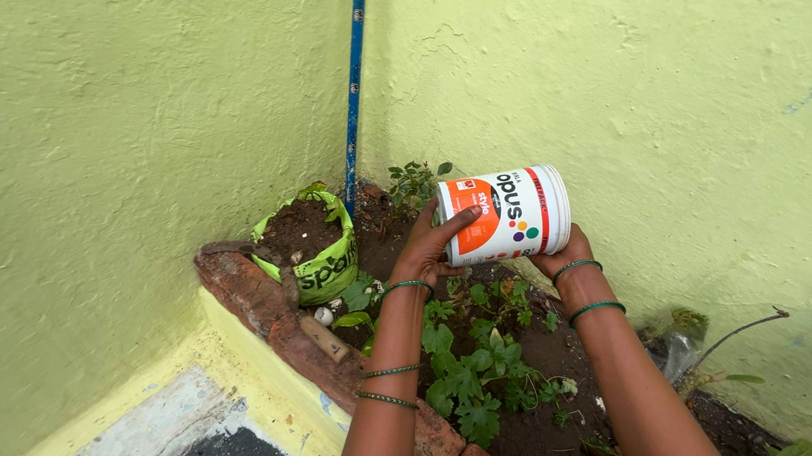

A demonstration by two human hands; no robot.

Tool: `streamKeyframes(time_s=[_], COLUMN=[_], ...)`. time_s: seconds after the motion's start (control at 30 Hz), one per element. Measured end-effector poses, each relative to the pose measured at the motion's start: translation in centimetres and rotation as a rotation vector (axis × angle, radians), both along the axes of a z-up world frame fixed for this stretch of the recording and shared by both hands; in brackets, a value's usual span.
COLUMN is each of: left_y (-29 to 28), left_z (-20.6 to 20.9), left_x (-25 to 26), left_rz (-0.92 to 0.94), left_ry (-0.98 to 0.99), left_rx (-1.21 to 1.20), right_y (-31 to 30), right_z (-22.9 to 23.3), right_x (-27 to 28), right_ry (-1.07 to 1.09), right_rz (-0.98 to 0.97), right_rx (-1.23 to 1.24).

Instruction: The person holds a container over small plants in a brick garden bed, shakes the container to dispense granules, and then immerses the container in a white bucket of water.

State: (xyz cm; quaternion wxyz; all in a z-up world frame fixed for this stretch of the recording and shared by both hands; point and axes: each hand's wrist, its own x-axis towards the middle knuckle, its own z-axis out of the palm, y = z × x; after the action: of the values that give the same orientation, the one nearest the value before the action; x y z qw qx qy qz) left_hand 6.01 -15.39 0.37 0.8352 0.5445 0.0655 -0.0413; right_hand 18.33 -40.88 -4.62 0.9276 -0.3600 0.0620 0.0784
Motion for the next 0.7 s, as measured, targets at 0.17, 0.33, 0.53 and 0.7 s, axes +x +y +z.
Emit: streamKeyframes(time_s=[0.17, 0.33, 0.53, 0.7], left_y=[-2.5, -4.7, -6.7, -8.0], left_z=[-0.3, -0.6, -0.9, -1.1], left_x=[1.1, 1.9, 2.5, 3.2], left_rz=[-0.024, -0.040, -0.055, -0.043], left_ry=[0.024, 0.011, 0.012, 0.019], left_rx=[-0.017, -0.044, -0.044, -0.027], right_y=[-2.7, -4.9, -7.0, -9.1], right_z=[-0.3, -0.4, -1.0, -2.9], right_x=[0.1, 0.1, 0.4, 2.2], right_ry=[0.002, -0.019, -0.020, -0.031], right_rz=[-0.020, -0.004, -0.024, -0.029], right_rx=[0.010, -0.005, -0.019, 0.049])
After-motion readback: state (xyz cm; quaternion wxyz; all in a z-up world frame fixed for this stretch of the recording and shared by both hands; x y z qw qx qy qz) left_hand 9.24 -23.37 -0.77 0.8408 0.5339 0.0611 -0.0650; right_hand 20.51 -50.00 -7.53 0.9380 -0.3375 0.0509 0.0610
